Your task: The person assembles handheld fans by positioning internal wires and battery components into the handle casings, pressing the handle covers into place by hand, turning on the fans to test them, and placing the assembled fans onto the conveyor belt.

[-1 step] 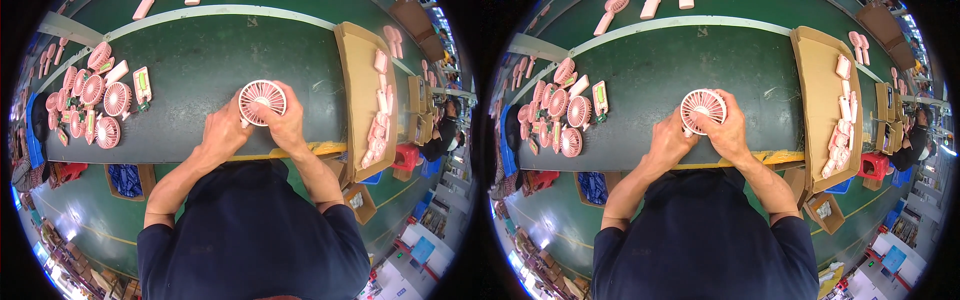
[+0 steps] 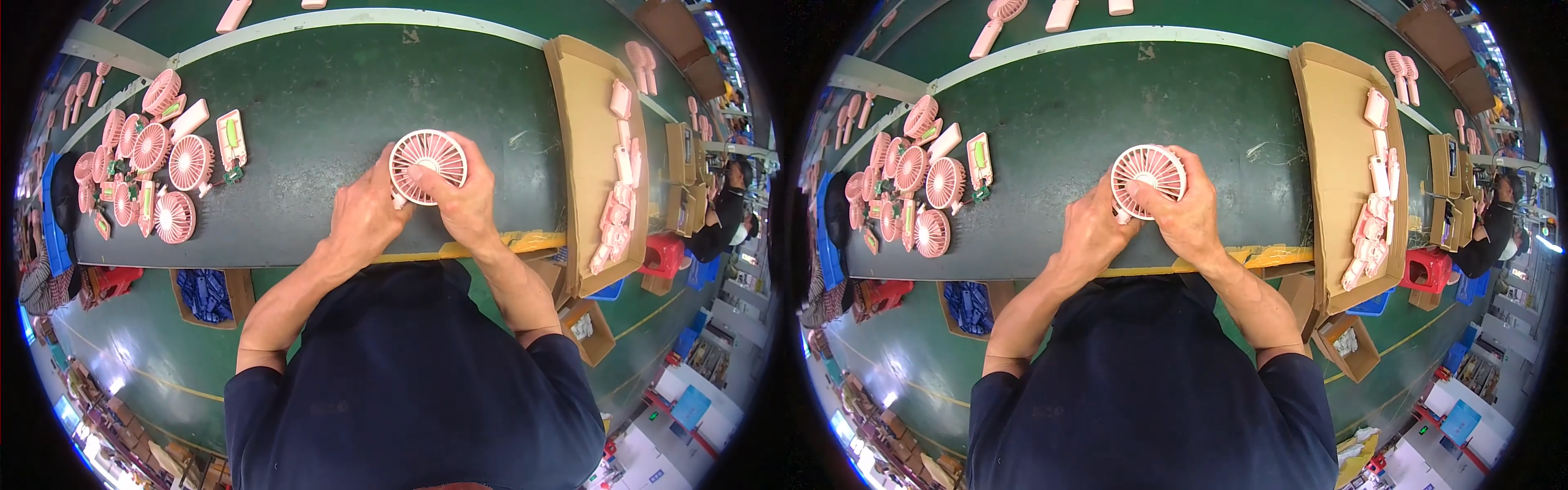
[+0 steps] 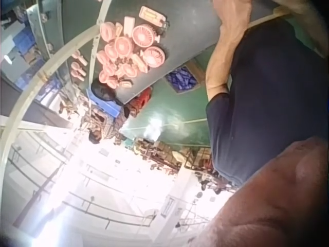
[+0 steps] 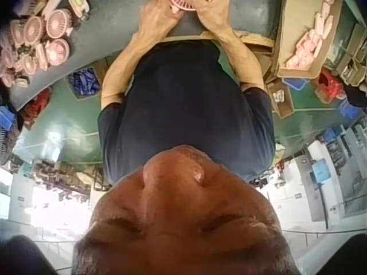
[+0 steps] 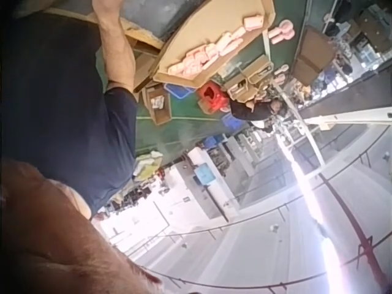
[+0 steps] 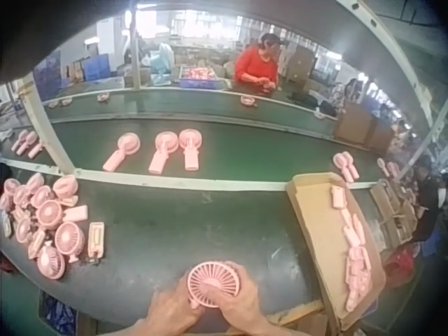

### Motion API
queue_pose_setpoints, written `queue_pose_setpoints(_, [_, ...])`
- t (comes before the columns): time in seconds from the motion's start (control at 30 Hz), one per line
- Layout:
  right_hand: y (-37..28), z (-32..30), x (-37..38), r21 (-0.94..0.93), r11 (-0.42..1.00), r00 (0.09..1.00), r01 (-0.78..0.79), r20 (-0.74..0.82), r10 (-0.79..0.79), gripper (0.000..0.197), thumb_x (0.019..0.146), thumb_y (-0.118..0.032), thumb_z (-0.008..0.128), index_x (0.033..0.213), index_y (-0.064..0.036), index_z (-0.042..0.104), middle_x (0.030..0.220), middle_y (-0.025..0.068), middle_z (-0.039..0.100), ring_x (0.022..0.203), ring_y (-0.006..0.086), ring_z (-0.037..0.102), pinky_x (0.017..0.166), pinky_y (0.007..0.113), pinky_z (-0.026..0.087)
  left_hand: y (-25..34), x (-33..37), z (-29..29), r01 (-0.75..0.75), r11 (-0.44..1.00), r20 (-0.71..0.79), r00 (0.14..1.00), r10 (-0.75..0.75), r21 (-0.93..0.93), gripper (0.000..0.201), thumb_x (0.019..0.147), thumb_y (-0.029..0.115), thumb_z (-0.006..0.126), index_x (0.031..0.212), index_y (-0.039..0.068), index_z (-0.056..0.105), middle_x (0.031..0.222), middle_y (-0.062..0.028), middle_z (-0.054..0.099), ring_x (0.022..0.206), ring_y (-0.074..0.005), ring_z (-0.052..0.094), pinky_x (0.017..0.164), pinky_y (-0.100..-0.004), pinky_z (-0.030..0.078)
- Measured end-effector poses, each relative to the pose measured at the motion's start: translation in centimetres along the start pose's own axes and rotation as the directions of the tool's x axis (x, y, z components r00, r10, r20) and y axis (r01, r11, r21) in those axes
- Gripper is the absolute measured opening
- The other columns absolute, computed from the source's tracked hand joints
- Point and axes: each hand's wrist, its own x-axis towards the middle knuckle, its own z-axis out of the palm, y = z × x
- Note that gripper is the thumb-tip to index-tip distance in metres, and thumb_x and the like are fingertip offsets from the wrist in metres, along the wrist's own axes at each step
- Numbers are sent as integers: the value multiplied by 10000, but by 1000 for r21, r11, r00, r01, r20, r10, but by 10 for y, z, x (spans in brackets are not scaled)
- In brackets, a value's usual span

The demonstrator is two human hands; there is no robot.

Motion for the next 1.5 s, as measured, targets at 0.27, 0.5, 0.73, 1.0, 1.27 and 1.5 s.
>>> queue_pose_setpoints(0.27, [-5, 8, -8, 97, 995, 995, -30, -94, 39, 529, 853, -57, 815, 1285, 75, 538, 1105, 113, 711, 982, 132, 688, 855, 281, 583, -11, -9, 17, -150, 976, -204, 962, 180, 156, 857, 754, 119, 804, 1497, -54, 411, 1030, -191, 709, 907, -353, 715, 739, -446, 590])
queue_pose_setpoints(0.5, [-4, 10, -13, 50, 999, 991, 6, -132, 1, 521, 856, -58, 812, 1280, 76, 541, 1110, 113, 710, 975, 133, 688, 853, 281, 583, -14, -11, 22, -232, 953, -248, 929, 276, 194, 865, 748, 53, 798, 1507, -59, 399, 995, -174, 704, 862, -342, 708, 715, -435, 586])
queue_pose_setpoints(0.73, [5, 2, -13, 104, 993, 994, 57, -96, -47, 547, 847, -58, 823, 1292, 72, 532, 1120, 119, 710, 988, 141, 690, 865, 289, 581, -1, -10, 8, -245, 956, -239, 930, 279, 162, 886, 767, 132, 827, 1525, -22, 394, 995, -164, 701, 877, -361, 692, 765, -467, 572])
queue_pose_setpoints(1.0, [9, -2, -12, 35, 996, 993, 86, -82, -83, 578, 830, -76, 846, 1301, 57, 537, 1101, 124, 724, 986, 151, 698, 873, 296, 580, -5, -6, 7, -85, 986, -35, 995, 91, 142, 845, 773, 189, 822, 1494, -20, 433, 1058, -206, 720, 945, -362, 719, 772, -463, 579])
queue_pose_setpoints(1.27, [5, 4, -11, -15, 998, 989, 65, -134, -66, 532, 848, -82, 827, 1275, 70, 548, 1089, 122, 728, 968, 138, 697, 844, 289, 584, -5, -9, 13, -96, 967, -150, 980, 134, 234, 822, 763, 150, 818, 1480, -14, 451, 1054, -199, 719, 962, -363, 715, 787, -452, 580])
queue_pose_setpoints(1.5, [13, -16, 7, 129, 990, 997, -59, -38, 65, 488, 863, -92, 817, 1261, 55, 576, 1087, 110, 728, 949, 132, 702, 840, 283, 589, 4, 9, -37, 150, 965, 251, 964, -93, -216, 1023, 665, 214, 919, 1527, 9, 407, 1265, -205, 681, 1107, -339, 685, 966, -417, 538])
